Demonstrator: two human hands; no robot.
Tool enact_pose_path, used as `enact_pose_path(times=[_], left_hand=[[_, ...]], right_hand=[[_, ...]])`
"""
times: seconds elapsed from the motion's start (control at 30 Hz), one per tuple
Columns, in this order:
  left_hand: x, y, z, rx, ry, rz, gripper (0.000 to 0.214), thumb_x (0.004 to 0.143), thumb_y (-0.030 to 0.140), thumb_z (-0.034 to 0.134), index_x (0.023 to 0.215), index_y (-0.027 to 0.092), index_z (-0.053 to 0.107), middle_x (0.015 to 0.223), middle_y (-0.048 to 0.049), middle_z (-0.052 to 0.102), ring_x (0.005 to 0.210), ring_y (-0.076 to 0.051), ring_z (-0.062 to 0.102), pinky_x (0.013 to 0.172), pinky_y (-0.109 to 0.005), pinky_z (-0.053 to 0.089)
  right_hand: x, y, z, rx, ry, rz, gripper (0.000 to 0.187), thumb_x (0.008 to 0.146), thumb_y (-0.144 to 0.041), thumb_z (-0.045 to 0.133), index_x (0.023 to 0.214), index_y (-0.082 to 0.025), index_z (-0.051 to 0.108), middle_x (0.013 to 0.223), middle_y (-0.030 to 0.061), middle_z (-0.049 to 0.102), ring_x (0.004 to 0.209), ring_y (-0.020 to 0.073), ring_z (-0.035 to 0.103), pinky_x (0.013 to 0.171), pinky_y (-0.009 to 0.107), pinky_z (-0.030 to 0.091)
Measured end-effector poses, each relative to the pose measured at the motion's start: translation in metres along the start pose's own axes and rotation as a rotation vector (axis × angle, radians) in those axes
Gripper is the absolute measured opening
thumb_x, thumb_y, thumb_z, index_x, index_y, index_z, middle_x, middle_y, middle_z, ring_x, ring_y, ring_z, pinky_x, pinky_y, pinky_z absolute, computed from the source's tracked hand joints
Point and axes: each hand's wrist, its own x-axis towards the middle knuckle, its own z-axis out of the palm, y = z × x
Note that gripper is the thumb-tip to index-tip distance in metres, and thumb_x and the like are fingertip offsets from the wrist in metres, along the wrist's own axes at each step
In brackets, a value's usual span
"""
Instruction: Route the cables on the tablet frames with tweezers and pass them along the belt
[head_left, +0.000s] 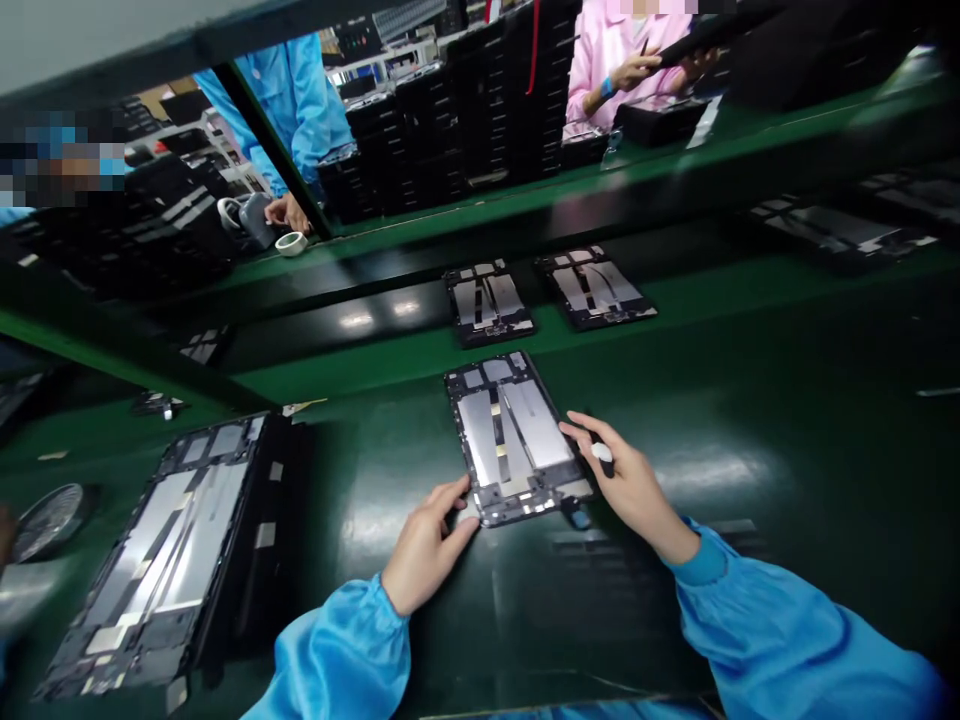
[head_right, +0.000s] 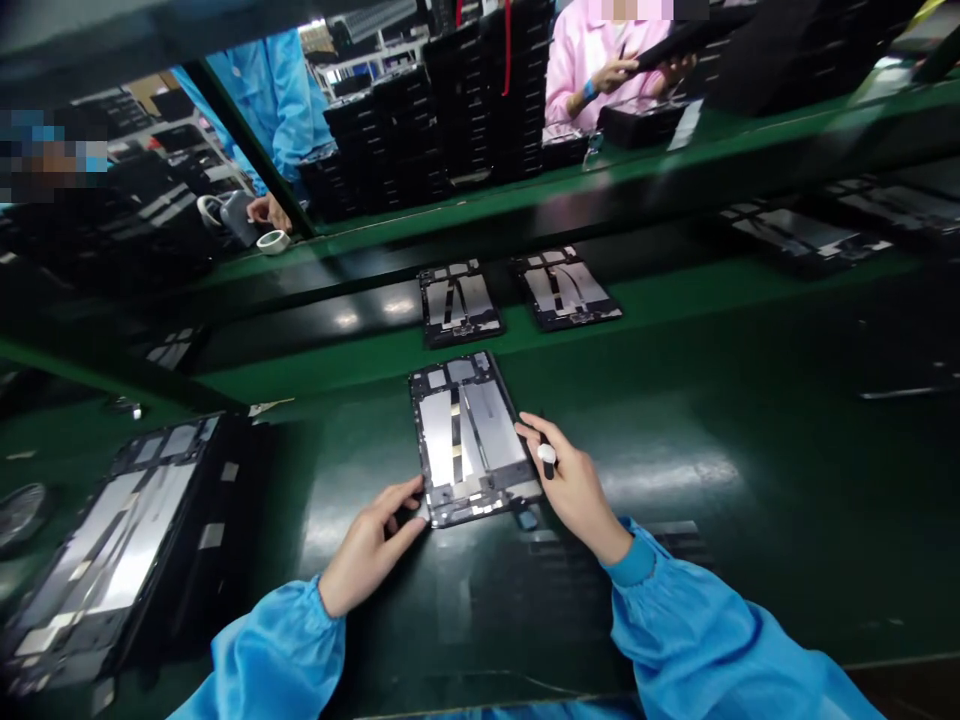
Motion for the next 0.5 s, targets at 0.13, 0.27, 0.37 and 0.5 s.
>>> enact_pose_path(times=[0.13,0.27,0.37,0.5], left_hand=[[-0.002,0.011,0.007,0.156,0.058,0.05,0.029,0.092,0.032,0.058,0.117,0.022,0.067,0.093,-0.0045,0.07,0.078,-0.016,0.063,0.067,-0.027,0.05],[0.012,0.021,0.015,0.181,0.021,0.076,0.02,0.092,0.034,0.059,0.106,0.023,0.07,0.08,0.0,0.068,0.062,-0.013,0.058,0.064,-0.025,0.048],[0.016,0.025,0.02,0.167,-0.012,0.093,0.016,0.092,0.03,0.058,0.089,0.023,0.072,0.078,0.0004,0.069,0.061,-0.013,0.059,0.063,-0.024,0.047],[0.007,0.022,0.022,0.057,-0.016,0.062,0.015,0.091,0.027,0.059,0.087,0.023,0.072,0.077,0.0007,0.069,0.063,-0.013,0.06,0.061,-0.023,0.047]], right_hand=[[0.001,-0.005,-0.003,-0.027,-0.003,0.009,0.042,0.099,-0.046,0.045,0.133,-0.023,0.054,0.122,0.011,0.071,0.116,0.0265,0.065,0.096,0.042,0.053],[-0.006,-0.01,-0.007,-0.097,-0.039,-0.017,0.041,0.099,-0.041,0.046,0.135,-0.023,0.052,0.122,0.011,0.071,0.115,0.0271,0.066,0.091,0.04,0.055],[-0.013,-0.016,-0.012,-0.13,-0.037,-0.048,0.039,0.099,-0.037,0.046,0.135,-0.023,0.052,0.122,0.0107,0.072,0.111,0.0266,0.068,0.088,0.038,0.056],[-0.021,-0.034,-0.008,-0.143,-0.064,-0.164,0.035,0.097,-0.031,0.05,0.131,-0.024,0.055,0.117,0.0095,0.073,0.107,0.0254,0.069,0.09,0.037,0.055]])
